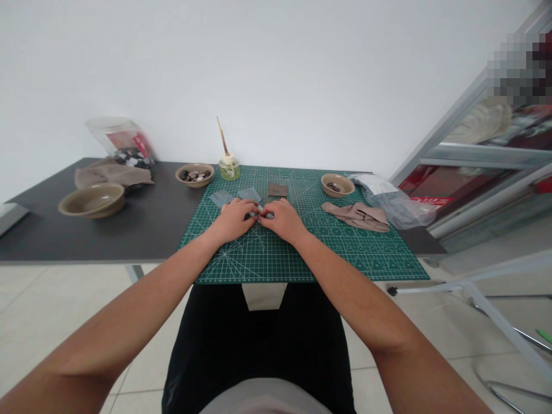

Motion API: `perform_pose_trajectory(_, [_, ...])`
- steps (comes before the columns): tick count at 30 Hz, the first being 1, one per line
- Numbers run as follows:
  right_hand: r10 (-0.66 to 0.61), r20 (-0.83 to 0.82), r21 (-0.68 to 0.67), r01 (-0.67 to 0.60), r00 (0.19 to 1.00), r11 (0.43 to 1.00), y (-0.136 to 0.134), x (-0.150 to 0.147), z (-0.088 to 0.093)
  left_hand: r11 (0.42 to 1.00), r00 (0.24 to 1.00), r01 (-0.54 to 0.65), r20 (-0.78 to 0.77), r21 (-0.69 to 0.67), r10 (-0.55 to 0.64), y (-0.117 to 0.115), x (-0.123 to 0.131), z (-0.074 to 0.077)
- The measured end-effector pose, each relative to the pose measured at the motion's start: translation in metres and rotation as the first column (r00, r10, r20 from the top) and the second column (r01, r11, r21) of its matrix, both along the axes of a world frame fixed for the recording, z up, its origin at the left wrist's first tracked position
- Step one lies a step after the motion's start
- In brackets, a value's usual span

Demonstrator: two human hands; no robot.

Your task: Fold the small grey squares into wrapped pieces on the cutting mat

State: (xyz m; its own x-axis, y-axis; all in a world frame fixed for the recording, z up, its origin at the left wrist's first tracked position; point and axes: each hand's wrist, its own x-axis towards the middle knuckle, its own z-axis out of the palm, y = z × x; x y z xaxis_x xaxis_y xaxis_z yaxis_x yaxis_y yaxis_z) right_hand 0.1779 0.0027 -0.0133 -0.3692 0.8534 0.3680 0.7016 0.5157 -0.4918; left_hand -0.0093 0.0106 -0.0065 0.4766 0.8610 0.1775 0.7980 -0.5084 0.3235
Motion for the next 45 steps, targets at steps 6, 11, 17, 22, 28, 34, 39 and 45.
perform_pose_trajectory(6, [-0.018,0.015,-0.003,0.018,1.000,1.000,-0.0019,0.0019,0.0016,0.998,0.999,-0.048,0.007,-0.030,0.048,0.0023,-0.0006,0.0016])
perform_pose_trajectory(11, [-0.081,0.057,0.018,0.080,0.995,0.997,-0.0003,0.0040,-0.0006,0.998,0.998,-0.055,-0.015,-0.005,0.055,-0.0007,0.0010,0.0036])
perform_pose_trajectory(17, [0.002,0.051,0.017,-0.003,0.999,1.000,0.0006,0.0020,0.0007,0.998,0.997,-0.060,-0.053,0.014,0.061,-0.0001,0.0014,0.0005])
perform_pose_trajectory(22, [0.000,0.031,0.003,0.000,1.000,1.000,-0.0019,0.0051,0.0020,0.999,0.998,-0.044,-0.053,0.000,0.044,0.0009,0.0002,0.0008])
perform_pose_trajectory(28, [-0.066,0.088,0.013,0.065,0.994,0.998,0.0014,0.0042,0.0018,0.998,0.996,-0.064,-0.064,-0.005,0.064,-0.0007,0.0019,0.0020])
perform_pose_trajectory(34, [0.035,0.085,-0.009,-0.034,0.996,0.999,0.0030,0.0014,0.0040,0.995,0.993,-0.096,-0.064,-0.022,0.095,-0.0012,0.0026,0.0025])
perform_pose_trajectory(39, [-0.051,0.094,0.011,0.050,0.994,0.999,-0.0007,0.0039,0.0018,0.995,0.993,-0.099,-0.067,-0.024,0.097,-0.0015,0.0029,0.0026])
perform_pose_trajectory(45, [-0.060,0.142,0.046,0.054,0.988,0.997,0.0030,0.0028,0.0008,0.995,0.994,-0.094,-0.061,-0.015,0.093,-0.0011,0.0030,0.0017])
